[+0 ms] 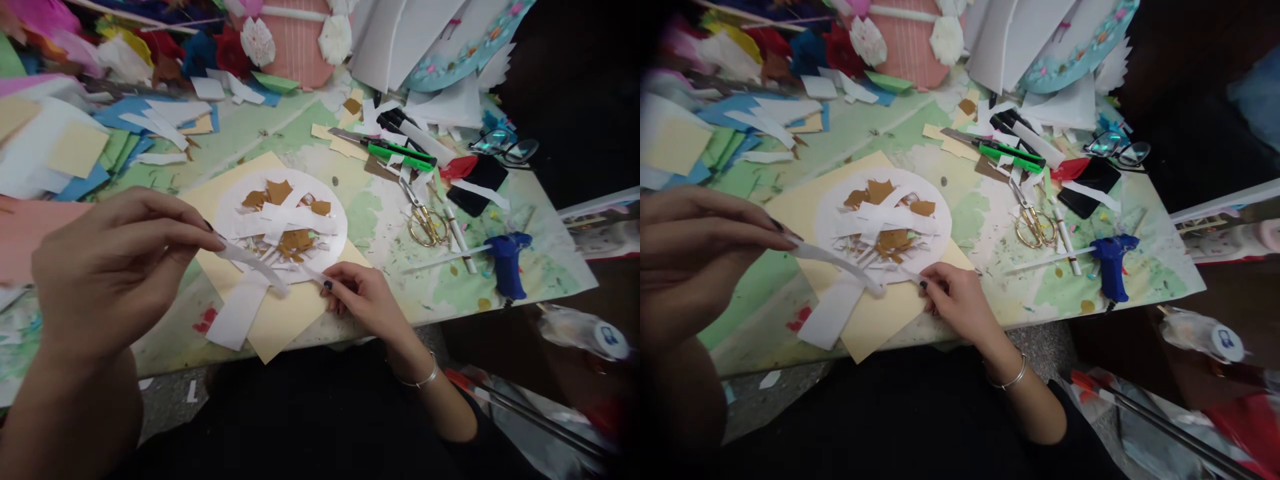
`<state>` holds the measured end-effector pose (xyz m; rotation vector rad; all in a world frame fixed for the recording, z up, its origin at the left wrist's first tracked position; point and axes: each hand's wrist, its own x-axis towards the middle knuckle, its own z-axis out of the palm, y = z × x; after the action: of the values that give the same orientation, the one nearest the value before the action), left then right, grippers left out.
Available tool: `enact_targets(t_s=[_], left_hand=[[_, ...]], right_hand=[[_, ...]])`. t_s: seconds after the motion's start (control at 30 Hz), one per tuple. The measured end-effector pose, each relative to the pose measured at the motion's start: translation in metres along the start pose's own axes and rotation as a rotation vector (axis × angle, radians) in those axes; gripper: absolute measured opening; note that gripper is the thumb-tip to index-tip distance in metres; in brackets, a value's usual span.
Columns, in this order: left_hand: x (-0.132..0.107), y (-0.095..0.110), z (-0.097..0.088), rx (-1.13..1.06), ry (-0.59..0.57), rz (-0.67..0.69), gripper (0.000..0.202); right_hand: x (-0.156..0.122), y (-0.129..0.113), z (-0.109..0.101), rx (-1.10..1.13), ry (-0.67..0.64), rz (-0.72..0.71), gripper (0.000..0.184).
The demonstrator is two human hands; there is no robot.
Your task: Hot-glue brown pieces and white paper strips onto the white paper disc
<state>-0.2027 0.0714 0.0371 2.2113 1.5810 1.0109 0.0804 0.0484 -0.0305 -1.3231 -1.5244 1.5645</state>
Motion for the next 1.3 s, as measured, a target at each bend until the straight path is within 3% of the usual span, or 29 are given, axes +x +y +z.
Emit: enact_targets(t_s=[0.2,0.37,0.6,0.67,0.83,0.93,1.03,1.13,1.3], left_hand=[[-0.005,0.009,0.005,0.018,-0.015,0.059,0.02],[-0.007,0.019,0.007,0.005,-0.035,0.066,0.02],[-0.01,0.029,0.004,-0.152,-0.019,-0.059,0.027],[-0.012,0.037,-0.002,-0.218,-0.111,0.002,0.028],[-0.004,0.05,-0.016,-0.275,-0.478,0.319,0.032],[0.008,0.052,-0.01,-0.288,-0.493,0.41,0.024],[0.016,0.051,0.004,-0.255,-0.387,0.425,0.013],[0.02,0.052,0.016,-0.186,-0.278,0.422,0.011],[0.024,0.06,0.025,-0.228,-0.282,0.383,0.009]], right_hand=[[-0.006,0.004,-0.005,-0.056,0.052,-0.035,0.013],[-0.008,0.003,-0.009,-0.301,0.157,-0.124,0.016],[-0.007,0.002,-0.014,-0.502,0.282,-0.26,0.016],[-0.007,0.003,-0.015,-0.528,0.296,-0.325,0.016],[-0.004,0.008,-0.013,-0.59,0.363,-0.523,0.026],[-0.001,0.011,-0.013,-0.645,0.528,-0.635,0.025],[0.0,0.009,-0.014,-0.613,0.639,-0.755,0.023],[0.0,0.001,-0.014,-0.493,0.552,-0.86,0.023],[0.005,-0.023,-0.005,-0.323,0.34,-0.956,0.025]])
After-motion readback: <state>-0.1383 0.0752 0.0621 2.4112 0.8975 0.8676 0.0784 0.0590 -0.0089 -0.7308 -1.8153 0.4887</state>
